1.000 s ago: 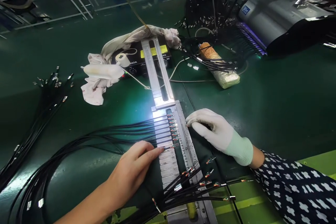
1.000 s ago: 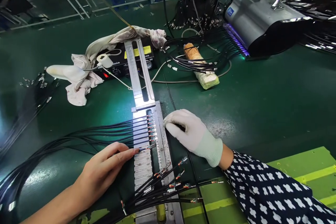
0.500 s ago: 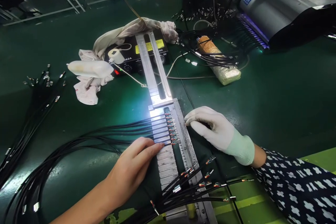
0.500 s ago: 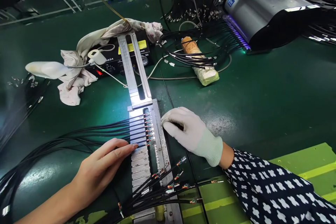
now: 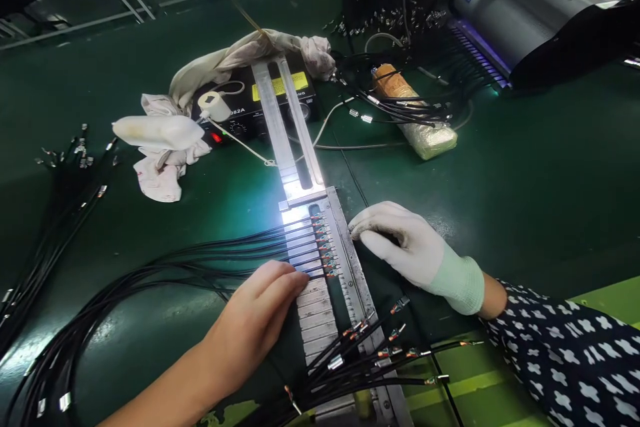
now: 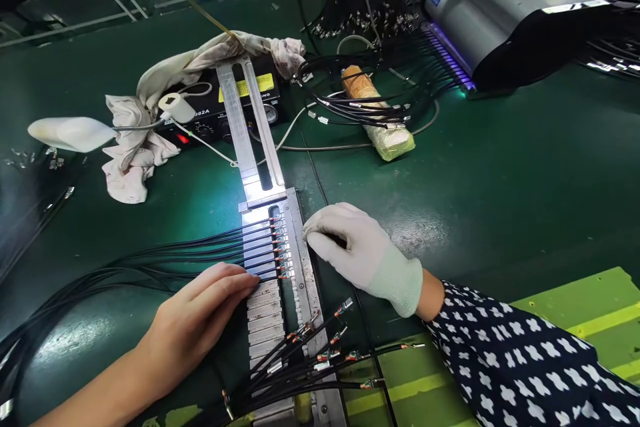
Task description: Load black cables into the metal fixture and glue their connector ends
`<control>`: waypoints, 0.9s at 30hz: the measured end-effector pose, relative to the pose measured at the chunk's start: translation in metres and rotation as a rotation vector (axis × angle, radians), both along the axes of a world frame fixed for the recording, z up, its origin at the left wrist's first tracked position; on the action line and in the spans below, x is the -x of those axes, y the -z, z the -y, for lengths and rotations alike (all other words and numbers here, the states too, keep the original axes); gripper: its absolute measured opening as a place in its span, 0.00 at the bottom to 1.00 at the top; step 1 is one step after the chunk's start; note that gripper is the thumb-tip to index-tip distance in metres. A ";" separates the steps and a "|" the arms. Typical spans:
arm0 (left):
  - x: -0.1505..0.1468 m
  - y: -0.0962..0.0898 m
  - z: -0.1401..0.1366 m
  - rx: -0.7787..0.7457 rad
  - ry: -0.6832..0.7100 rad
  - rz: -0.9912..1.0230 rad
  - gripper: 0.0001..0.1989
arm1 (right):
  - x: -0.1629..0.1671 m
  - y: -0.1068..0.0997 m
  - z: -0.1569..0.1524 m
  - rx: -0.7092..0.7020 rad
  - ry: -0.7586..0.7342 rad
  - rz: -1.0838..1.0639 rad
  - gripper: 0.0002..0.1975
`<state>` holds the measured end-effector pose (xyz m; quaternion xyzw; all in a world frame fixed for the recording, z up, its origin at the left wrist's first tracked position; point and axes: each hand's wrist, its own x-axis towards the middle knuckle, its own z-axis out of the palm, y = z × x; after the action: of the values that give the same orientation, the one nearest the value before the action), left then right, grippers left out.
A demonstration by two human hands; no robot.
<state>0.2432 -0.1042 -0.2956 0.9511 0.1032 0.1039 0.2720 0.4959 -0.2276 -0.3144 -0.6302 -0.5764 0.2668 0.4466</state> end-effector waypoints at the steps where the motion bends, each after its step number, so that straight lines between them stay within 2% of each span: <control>1: 0.002 0.001 0.001 -0.029 0.011 -0.009 0.13 | 0.000 0.000 0.000 -0.004 0.001 0.000 0.07; 3: 0.009 0.003 0.003 -0.124 0.016 -0.022 0.16 | 0.000 -0.001 0.000 0.000 0.003 -0.001 0.07; 6: 0.021 0.011 0.007 -0.309 -0.063 -0.023 0.20 | 0.000 -0.001 0.000 0.009 -0.006 -0.002 0.07; 8: 0.027 0.016 0.010 -0.363 -0.073 -0.032 0.22 | 0.000 0.000 -0.001 0.009 -0.006 0.000 0.07; 11: 0.030 0.013 0.010 -0.275 -0.020 -0.078 0.24 | -0.001 0.001 -0.001 0.006 -0.002 0.007 0.08; 16: 0.045 -0.018 0.004 0.065 0.030 -0.181 0.24 | 0.002 0.000 0.010 0.016 -0.014 0.044 0.08; 19: 0.061 -0.028 0.007 0.038 0.050 -0.273 0.16 | 0.005 0.000 0.016 0.031 -0.009 0.109 0.08; 22: 0.066 -0.023 0.010 -0.005 0.025 -0.220 0.09 | 0.008 0.000 0.016 0.032 0.000 0.125 0.09; 27: 0.044 -0.005 0.011 -0.064 -0.047 0.048 0.13 | 0.008 -0.004 0.013 0.059 0.004 0.094 0.08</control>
<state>0.1988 -0.1155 -0.2903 0.9539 0.1154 0.1364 0.2413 0.4884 -0.2410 -0.3100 -0.6561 -0.5872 0.2529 0.4009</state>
